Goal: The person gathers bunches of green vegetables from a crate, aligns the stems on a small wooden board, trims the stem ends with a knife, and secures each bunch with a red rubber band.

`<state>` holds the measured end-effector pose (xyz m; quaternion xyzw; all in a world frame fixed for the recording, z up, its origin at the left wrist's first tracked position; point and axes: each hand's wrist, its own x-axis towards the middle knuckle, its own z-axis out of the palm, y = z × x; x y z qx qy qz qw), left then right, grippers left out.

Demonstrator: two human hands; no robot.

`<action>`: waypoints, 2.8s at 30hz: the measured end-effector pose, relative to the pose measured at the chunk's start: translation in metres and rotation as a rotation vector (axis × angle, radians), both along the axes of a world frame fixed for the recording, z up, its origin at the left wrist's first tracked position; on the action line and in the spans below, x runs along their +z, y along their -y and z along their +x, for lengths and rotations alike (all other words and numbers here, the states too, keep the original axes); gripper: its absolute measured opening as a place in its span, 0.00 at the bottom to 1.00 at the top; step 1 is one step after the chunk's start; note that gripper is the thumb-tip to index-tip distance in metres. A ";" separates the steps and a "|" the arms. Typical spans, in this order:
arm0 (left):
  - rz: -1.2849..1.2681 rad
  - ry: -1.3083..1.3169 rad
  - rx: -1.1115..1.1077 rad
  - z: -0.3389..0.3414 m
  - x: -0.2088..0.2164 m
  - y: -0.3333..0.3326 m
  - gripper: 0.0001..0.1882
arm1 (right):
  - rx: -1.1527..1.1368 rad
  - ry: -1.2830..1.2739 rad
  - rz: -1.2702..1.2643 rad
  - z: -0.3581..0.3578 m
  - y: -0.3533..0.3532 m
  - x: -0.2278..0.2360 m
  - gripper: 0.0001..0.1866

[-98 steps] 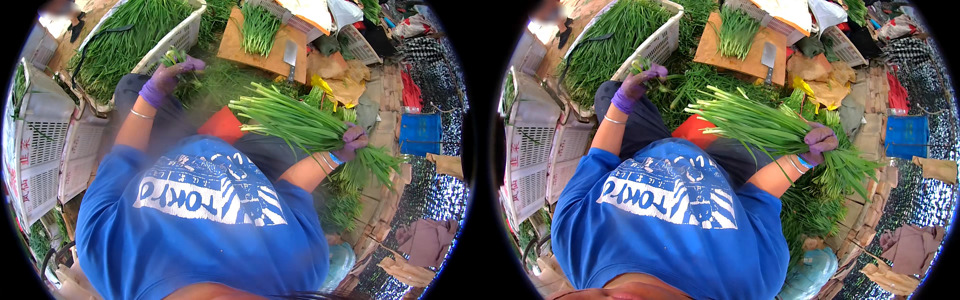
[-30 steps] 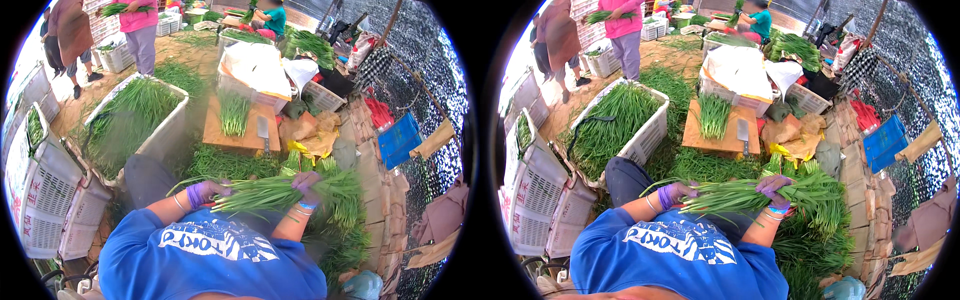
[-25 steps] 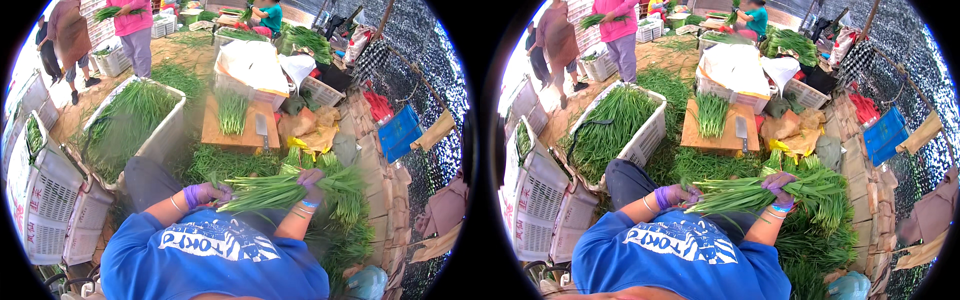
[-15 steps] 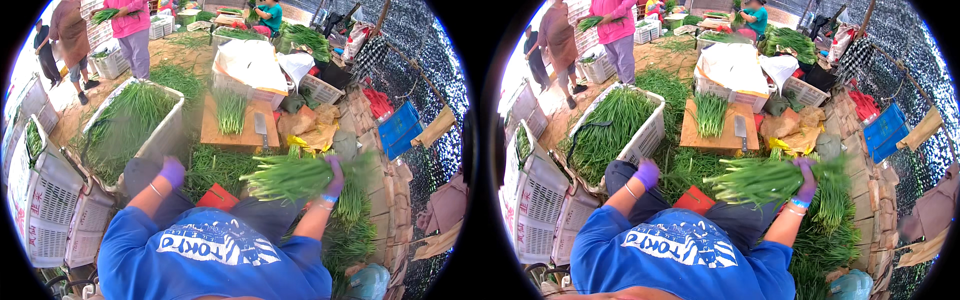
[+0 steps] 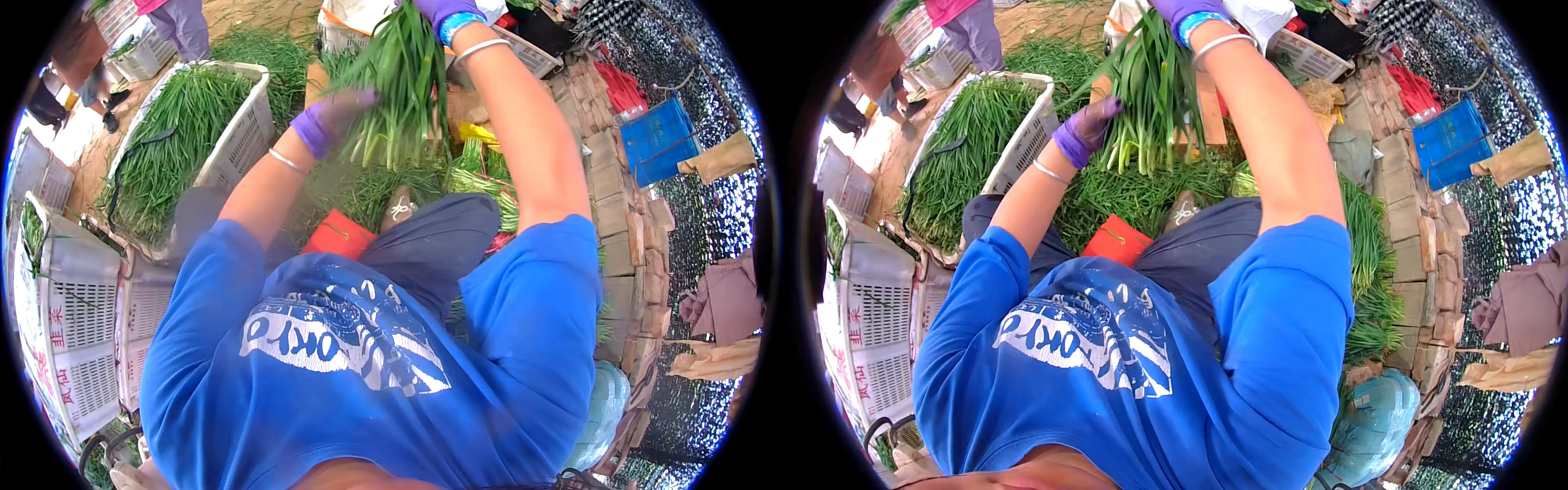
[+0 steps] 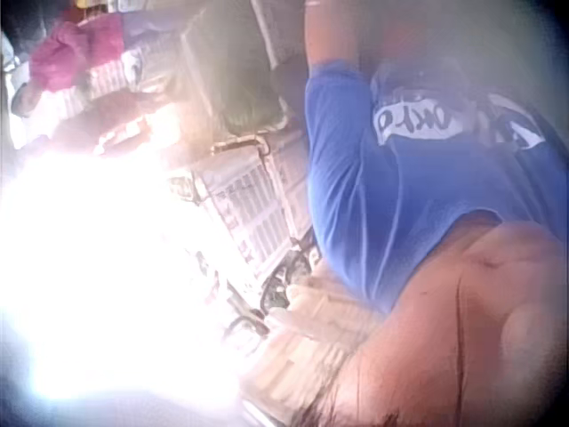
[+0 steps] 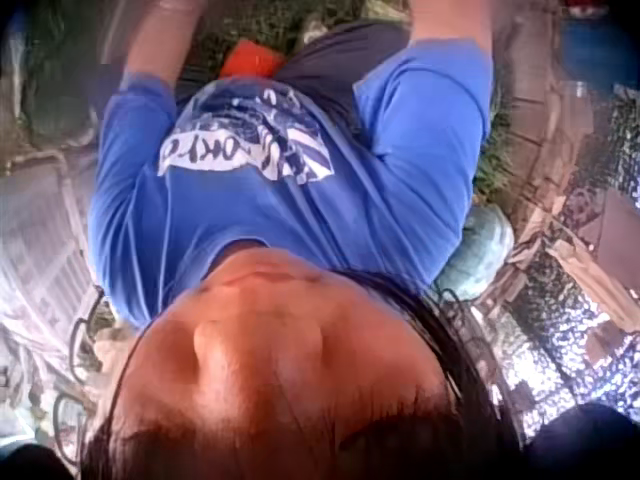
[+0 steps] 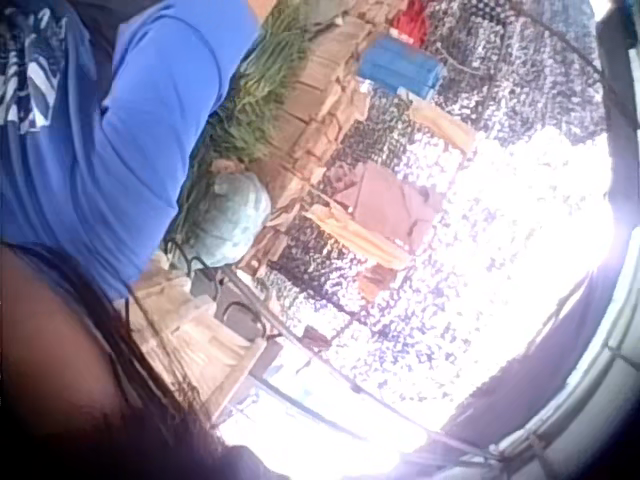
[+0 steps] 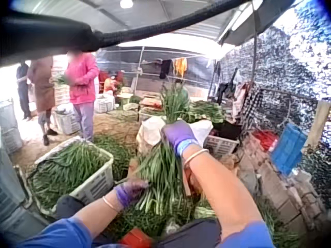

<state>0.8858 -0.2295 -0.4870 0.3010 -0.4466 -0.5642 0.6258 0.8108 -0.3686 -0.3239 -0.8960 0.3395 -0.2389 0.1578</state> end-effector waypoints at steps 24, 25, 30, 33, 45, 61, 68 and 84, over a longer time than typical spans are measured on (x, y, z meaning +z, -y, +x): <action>-0.183 1.043 1.308 -0.049 0.023 0.033 0.52 | -0.084 0.036 -0.155 0.023 0.050 -0.057 0.21; -0.185 0.824 1.296 -0.043 0.019 0.038 0.49 | -0.111 0.082 -0.047 0.026 0.016 -0.047 0.22; -0.127 0.243 1.120 -0.039 -0.017 0.039 0.23 | -0.085 0.078 0.034 0.025 -0.020 -0.046 0.23; -0.154 0.048 0.997 -0.040 -0.004 0.025 0.18 | -0.092 0.068 0.105 0.030 -0.010 -0.049 0.21; -0.137 -0.798 0.702 -0.017 -0.011 -0.011 0.23 | -0.193 0.235 0.204 0.026 0.088 -0.075 0.23; 0.357 0.748 0.721 0.011 -0.068 -0.062 0.42 | -0.366 0.491 0.427 -0.010 0.167 -0.069 0.18; -0.003 -0.223 0.472 -0.007 -0.041 -0.010 0.30 | -0.068 0.773 0.957 0.040 0.103 -0.068 0.13; 0.148 0.150 0.649 0.003 -0.082 -0.062 0.17 | -0.249 0.601 0.679 0.005 0.131 -0.122 0.18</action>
